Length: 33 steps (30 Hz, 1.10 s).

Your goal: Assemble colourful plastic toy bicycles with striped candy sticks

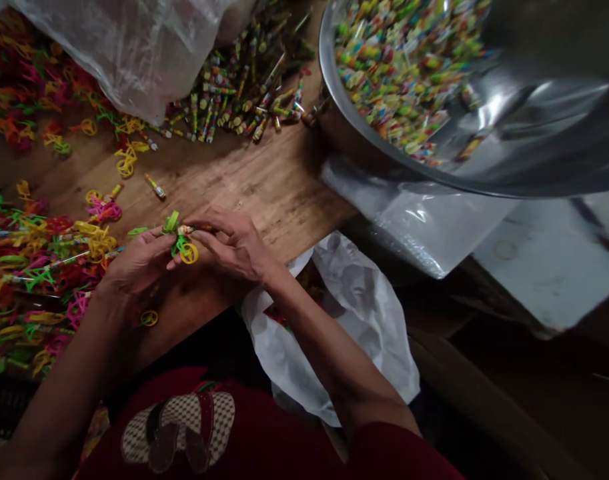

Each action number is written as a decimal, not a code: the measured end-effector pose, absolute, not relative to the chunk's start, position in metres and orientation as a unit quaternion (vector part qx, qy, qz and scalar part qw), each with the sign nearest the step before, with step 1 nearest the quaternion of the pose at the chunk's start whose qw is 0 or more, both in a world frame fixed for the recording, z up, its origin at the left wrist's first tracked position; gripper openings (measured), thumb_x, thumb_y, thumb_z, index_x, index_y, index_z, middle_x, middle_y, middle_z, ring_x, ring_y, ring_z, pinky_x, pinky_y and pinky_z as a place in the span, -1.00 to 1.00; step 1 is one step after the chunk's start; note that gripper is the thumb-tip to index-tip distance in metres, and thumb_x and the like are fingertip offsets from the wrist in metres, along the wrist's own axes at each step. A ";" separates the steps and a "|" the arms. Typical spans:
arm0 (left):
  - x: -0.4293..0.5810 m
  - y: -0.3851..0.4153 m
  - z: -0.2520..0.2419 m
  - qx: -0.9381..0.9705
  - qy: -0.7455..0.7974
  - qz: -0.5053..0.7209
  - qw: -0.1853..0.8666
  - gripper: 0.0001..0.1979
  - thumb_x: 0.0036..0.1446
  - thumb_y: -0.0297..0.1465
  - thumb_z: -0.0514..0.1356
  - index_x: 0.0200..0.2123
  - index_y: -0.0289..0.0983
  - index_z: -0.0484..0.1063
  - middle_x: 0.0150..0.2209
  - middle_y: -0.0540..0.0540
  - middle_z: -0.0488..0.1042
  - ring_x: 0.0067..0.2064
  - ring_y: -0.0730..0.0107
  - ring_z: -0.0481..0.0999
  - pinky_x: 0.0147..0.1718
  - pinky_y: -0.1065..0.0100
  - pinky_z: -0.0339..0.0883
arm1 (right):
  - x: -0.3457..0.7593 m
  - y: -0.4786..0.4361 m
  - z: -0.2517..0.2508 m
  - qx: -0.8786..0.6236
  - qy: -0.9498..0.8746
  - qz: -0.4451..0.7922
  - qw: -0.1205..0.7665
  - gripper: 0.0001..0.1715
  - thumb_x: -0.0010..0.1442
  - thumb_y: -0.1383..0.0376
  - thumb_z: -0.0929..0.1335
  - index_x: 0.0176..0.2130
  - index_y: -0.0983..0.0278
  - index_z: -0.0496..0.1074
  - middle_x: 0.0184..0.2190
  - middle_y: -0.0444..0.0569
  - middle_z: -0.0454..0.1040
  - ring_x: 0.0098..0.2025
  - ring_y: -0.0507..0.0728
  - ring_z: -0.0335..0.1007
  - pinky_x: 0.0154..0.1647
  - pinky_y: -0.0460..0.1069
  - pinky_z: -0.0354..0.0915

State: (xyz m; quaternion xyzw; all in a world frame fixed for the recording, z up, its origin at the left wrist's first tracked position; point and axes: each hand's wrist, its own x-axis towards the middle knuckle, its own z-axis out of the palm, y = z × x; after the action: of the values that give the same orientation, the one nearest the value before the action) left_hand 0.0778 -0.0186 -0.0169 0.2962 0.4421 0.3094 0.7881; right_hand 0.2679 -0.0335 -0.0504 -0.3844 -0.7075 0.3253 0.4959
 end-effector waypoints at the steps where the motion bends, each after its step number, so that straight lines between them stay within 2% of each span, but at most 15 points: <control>1: 0.079 -0.020 -0.017 0.299 0.438 0.310 0.789 -0.66 -0.16 -0.33 0.51 -0.34 -0.40 0.56 -0.43 -0.05 0.51 -0.55 0.60 0.38 -0.65 0.53 0.21 | 0.269 -0.034 -0.050 -0.384 -0.709 0.319 0.498 -0.79 0.36 0.22 0.33 -0.08 0.17 0.55 -0.29 -0.07 0.59 -0.27 0.07 0.50 -0.21 -0.01 0.41; 5: 0.082 -0.021 -0.017 0.313 0.434 0.302 0.789 -0.65 -0.17 -0.30 0.52 -0.38 -0.39 0.53 -0.51 -0.02 0.46 -0.59 0.60 0.34 -0.69 0.52 0.14 | 0.272 -0.039 -0.050 -0.416 -0.710 0.285 0.492 -0.78 0.35 0.20 0.33 -0.10 0.19 0.55 -0.31 -0.04 0.56 -0.28 0.08 0.48 -0.23 0.01 0.41; 14: 0.087 -0.024 -0.022 0.362 0.469 0.323 0.738 -0.59 -0.19 -0.23 0.52 -0.42 -0.37 0.48 -0.56 0.00 0.43 -0.62 0.60 0.33 -0.70 0.52 0.08 | 0.266 -0.048 -0.044 -0.391 -0.715 0.337 0.471 -0.76 0.38 0.18 0.30 -0.12 0.19 0.54 -0.24 -0.04 0.62 -0.20 0.09 0.56 -0.13 0.01 0.46; 20: 0.090 -0.018 -0.015 0.393 0.454 0.292 0.744 -0.63 -0.05 -0.20 0.46 -0.39 -0.34 0.44 -0.63 0.01 0.40 -0.67 0.61 0.24 -0.71 0.52 0.02 | 0.268 -0.052 -0.043 -0.472 -0.679 0.276 0.489 -0.77 0.38 0.21 0.29 -0.11 0.18 0.53 -0.25 -0.02 0.61 -0.22 0.12 0.54 -0.15 0.04 0.46; 23: 0.090 -0.016 -0.016 0.401 0.456 0.280 0.744 -0.61 -0.07 -0.18 0.47 -0.40 -0.33 0.43 -0.66 0.01 0.38 -0.68 0.61 0.23 -0.71 0.52 0.03 | 0.270 -0.051 -0.049 -0.475 -0.687 0.273 0.476 -0.75 0.38 0.20 0.28 -0.12 0.16 0.55 -0.24 -0.02 0.62 -0.21 0.13 0.54 -0.11 0.07 0.46; 29: 0.096 -0.017 -0.013 0.400 0.458 0.287 0.740 -0.68 0.01 -0.24 0.44 -0.42 -0.33 0.43 -0.63 0.02 0.39 -0.67 0.60 0.28 -0.69 0.52 0.08 | 0.270 -0.053 -0.057 -0.455 -0.692 0.289 0.479 -0.77 0.36 0.20 0.31 -0.15 0.18 0.56 -0.31 -0.02 0.60 -0.28 0.12 0.51 -0.18 0.05 0.45; 33: 0.100 -0.015 -0.006 0.413 0.479 0.256 0.731 -0.75 0.02 -0.32 0.43 -0.36 -0.35 0.48 -0.60 0.01 0.44 -0.64 0.57 0.35 -0.67 0.53 0.13 | 0.271 -0.055 -0.058 -0.500 -0.641 0.304 0.497 -0.74 0.37 0.16 0.30 -0.15 0.17 0.55 -0.30 -0.03 0.60 -0.27 0.13 0.53 -0.21 0.06 0.45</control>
State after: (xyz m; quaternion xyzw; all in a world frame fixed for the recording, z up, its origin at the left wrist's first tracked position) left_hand 0.0997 -0.0145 -0.0057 0.4134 0.4785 0.2563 0.7310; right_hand 0.2709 -0.0545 -0.0577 -0.4998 -0.6414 0.3037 0.4966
